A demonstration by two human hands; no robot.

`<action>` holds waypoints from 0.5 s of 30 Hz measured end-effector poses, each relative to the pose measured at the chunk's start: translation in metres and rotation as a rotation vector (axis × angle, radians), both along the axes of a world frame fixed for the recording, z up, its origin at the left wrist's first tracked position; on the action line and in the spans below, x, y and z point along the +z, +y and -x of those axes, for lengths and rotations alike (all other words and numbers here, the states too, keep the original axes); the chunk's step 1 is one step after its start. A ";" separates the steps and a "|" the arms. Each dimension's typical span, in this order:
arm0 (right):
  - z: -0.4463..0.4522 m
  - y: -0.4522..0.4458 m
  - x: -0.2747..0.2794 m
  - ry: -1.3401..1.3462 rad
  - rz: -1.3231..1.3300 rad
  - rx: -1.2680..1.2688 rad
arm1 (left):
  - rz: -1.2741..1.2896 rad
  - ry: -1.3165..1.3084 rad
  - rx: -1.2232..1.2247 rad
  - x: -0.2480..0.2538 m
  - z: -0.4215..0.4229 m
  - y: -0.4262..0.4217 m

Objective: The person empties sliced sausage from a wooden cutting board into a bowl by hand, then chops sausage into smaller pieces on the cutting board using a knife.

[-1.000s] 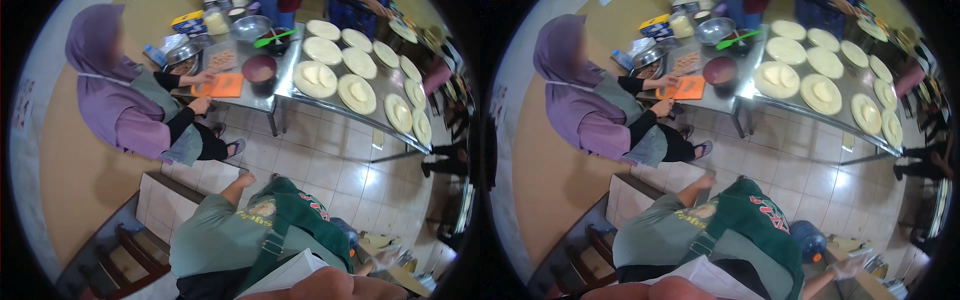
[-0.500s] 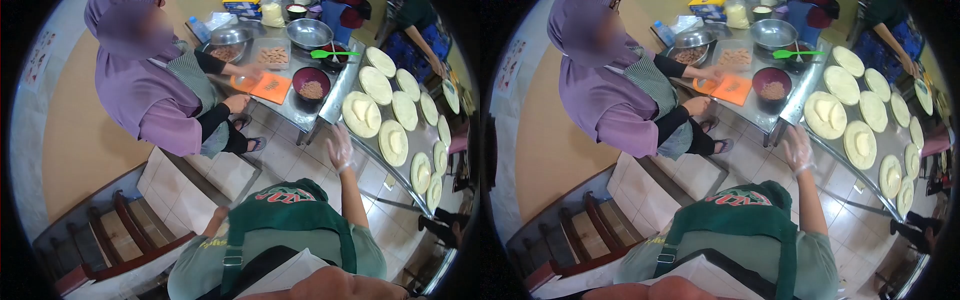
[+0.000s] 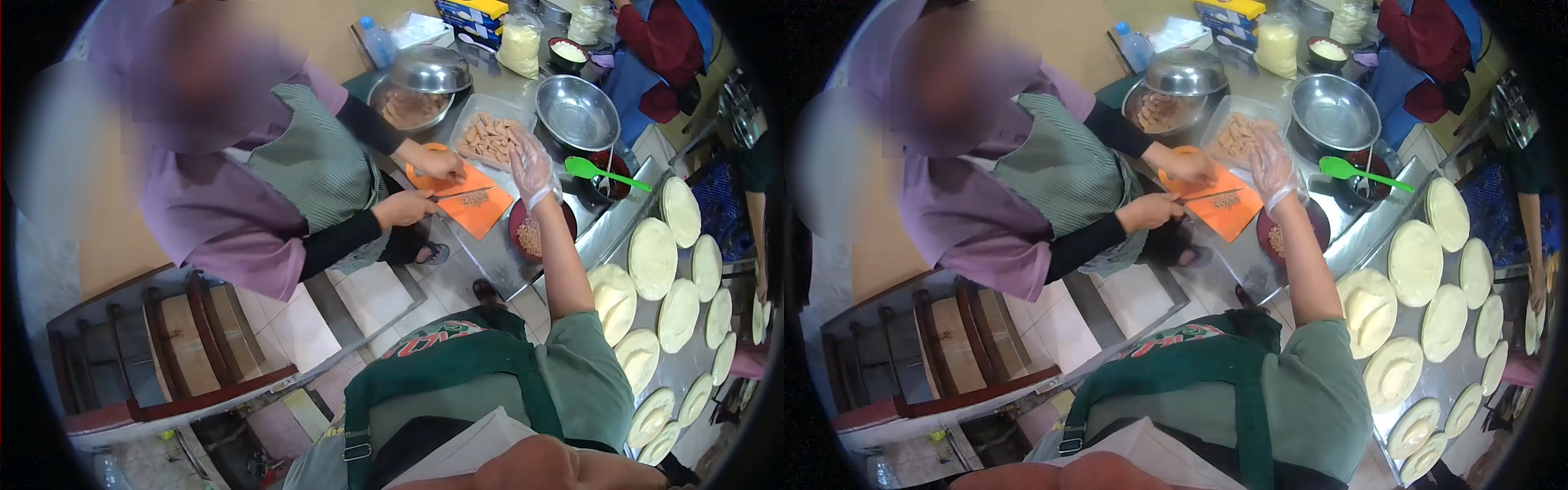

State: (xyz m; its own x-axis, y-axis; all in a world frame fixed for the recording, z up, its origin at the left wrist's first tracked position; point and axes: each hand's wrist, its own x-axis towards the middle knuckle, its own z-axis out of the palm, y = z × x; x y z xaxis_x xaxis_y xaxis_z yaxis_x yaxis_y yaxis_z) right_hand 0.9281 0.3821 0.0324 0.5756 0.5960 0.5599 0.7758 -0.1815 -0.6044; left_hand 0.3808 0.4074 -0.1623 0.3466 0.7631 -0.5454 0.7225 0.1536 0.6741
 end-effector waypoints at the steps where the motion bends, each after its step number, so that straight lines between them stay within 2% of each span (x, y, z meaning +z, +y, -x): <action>1: -0.012 0.004 -0.001 0.013 0.013 0.002 | 0.004 -0.007 0.017 0.000 -0.004 -0.004; 4: -0.041 0.007 -0.013 0.101 -0.041 -0.001 | 0.033 -0.021 0.059 -0.001 -0.007 -0.026; 8: -0.066 -0.004 -0.038 0.173 0.102 -0.075 | 0.095 -0.027 0.066 0.011 0.000 -0.052; 12: -0.078 -0.027 -0.045 0.234 0.138 -0.053 | 0.119 -0.054 0.112 0.014 0.006 -0.067; 13: -0.080 -0.033 -0.049 0.223 0.145 -0.072 | 0.191 0.166 0.032 0.017 0.004 -0.061; 15: -0.079 -0.045 -0.053 0.286 0.148 -0.092 | 0.194 0.150 0.035 0.018 0.002 -0.062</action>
